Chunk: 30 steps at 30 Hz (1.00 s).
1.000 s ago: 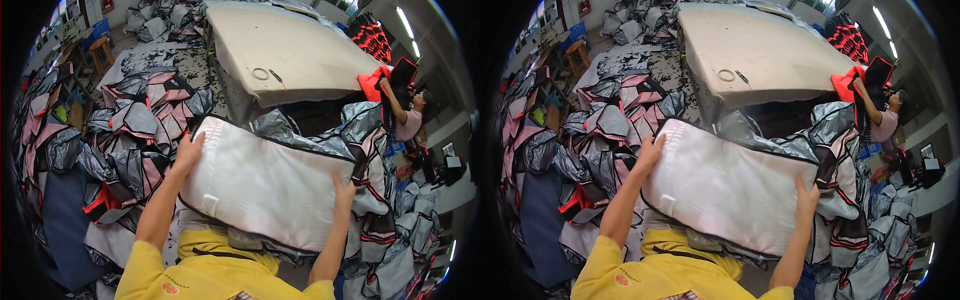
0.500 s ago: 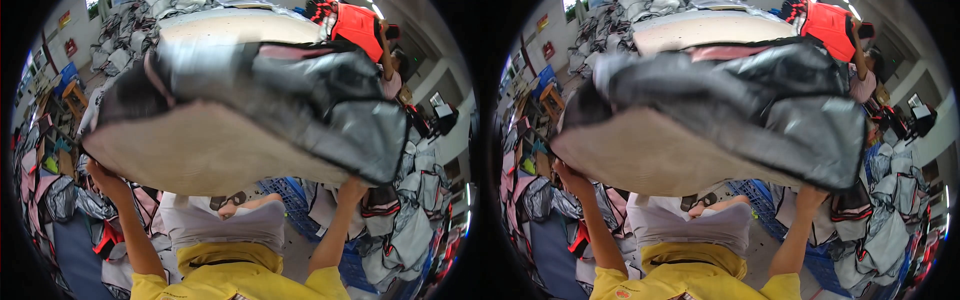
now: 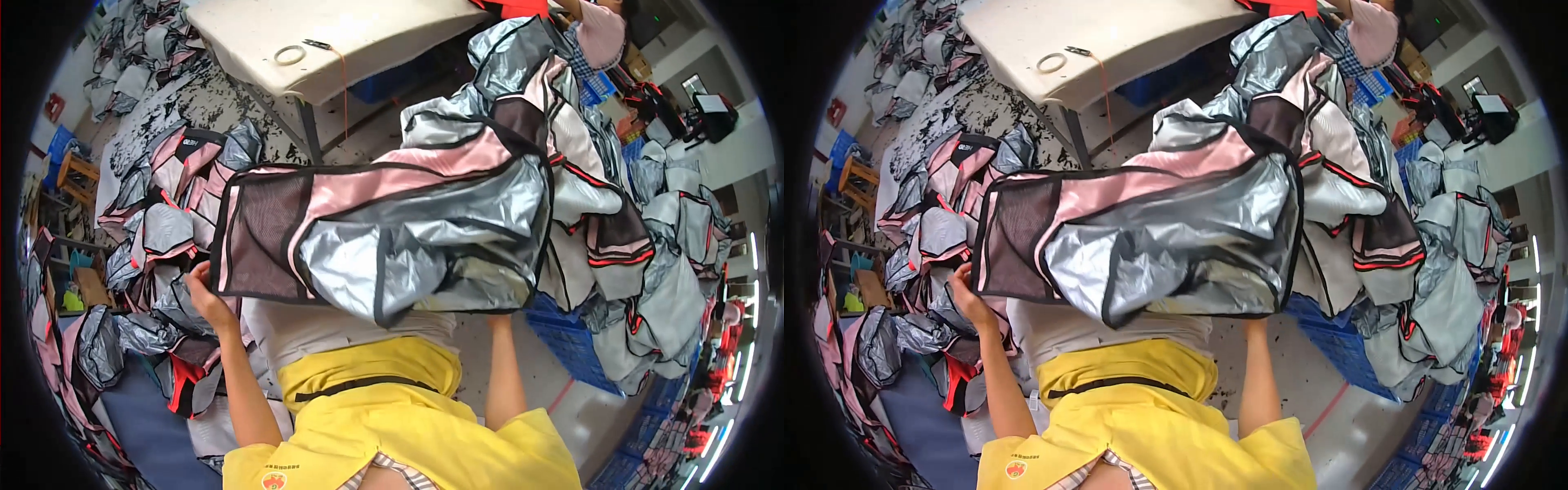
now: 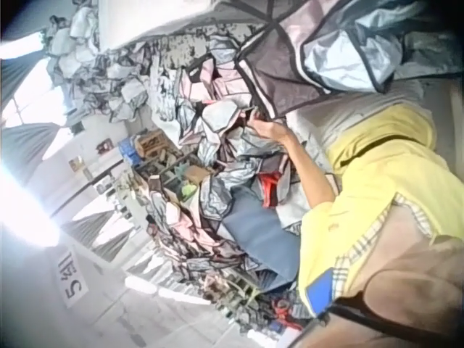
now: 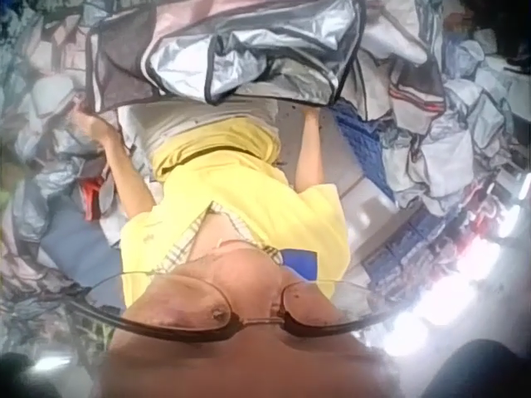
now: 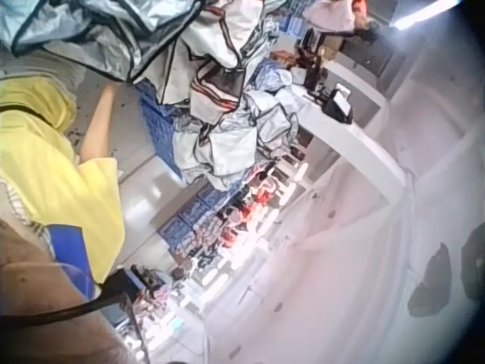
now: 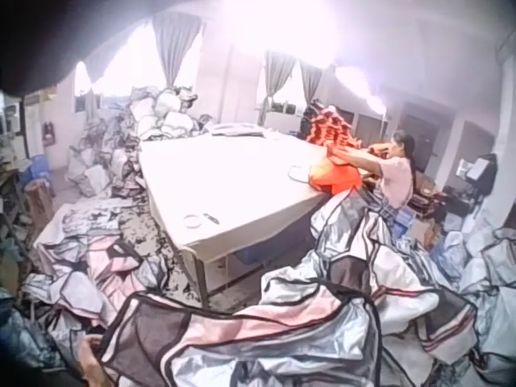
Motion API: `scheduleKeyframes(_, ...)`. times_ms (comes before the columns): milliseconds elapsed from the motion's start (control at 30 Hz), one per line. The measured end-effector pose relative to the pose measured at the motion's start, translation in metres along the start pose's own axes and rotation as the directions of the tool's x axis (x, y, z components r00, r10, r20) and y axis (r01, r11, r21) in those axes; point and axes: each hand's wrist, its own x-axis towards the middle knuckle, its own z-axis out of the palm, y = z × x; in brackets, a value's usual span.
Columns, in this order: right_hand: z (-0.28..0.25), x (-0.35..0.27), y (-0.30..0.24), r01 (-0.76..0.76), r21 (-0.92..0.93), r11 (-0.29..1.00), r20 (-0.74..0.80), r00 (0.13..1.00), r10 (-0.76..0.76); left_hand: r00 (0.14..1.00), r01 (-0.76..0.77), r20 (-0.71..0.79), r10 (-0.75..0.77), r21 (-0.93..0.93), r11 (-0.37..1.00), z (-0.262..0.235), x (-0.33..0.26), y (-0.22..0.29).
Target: Applying adhesive tape or lining to panels of safety vests or bags in a factory.
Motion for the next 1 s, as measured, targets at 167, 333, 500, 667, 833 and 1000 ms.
scheduleKeyframes(167, -0.039, 0.031, -0.077, -0.117, -0.031, 0.993, 0.049, 0.992, 0.118, 0.956, -0.288, 0.122, 0.267, 0.218, 0.932, 0.025, -0.011, 0.086)
scheduleKeyframes(333, -0.042, 0.041, -0.057, 0.108, -0.114, 0.988, -0.023, 0.994, -0.111, 0.605, -0.649, 0.494, 0.624, -0.148, 0.746, 0.057, -0.046, 0.187)
scheduleKeyframes(500, -0.080, 0.040, -0.077, 0.014, 0.053, 0.998, -0.078, 0.997, -0.010, 0.412, -0.739, 0.650, 0.639, -0.171, 0.651, 0.094, -0.060, 0.208)
scheduleKeyframes(667, -0.209, 0.051, -0.193, -0.384, -0.088, 0.919, -0.120, 0.920, 0.373, 0.739, -0.145, 0.620, 0.263, -0.235, 0.961, 0.113, -0.055, 0.180)
scheduleKeyframes(833, -0.212, 0.065, -0.306, 0.135, 0.060, 0.989, -0.446, 0.890, -0.095, 0.764, 0.011, 0.639, 0.090, -0.153, 0.988, 0.141, -0.049, 0.174)
scheduleKeyframes(1000, -0.176, 0.116, -0.255, 0.032, 0.256, 0.966, -0.420, 0.904, 0.081, 0.722, 0.407, 0.663, -0.199, -0.174, 0.897, 0.162, -0.021, 0.141)
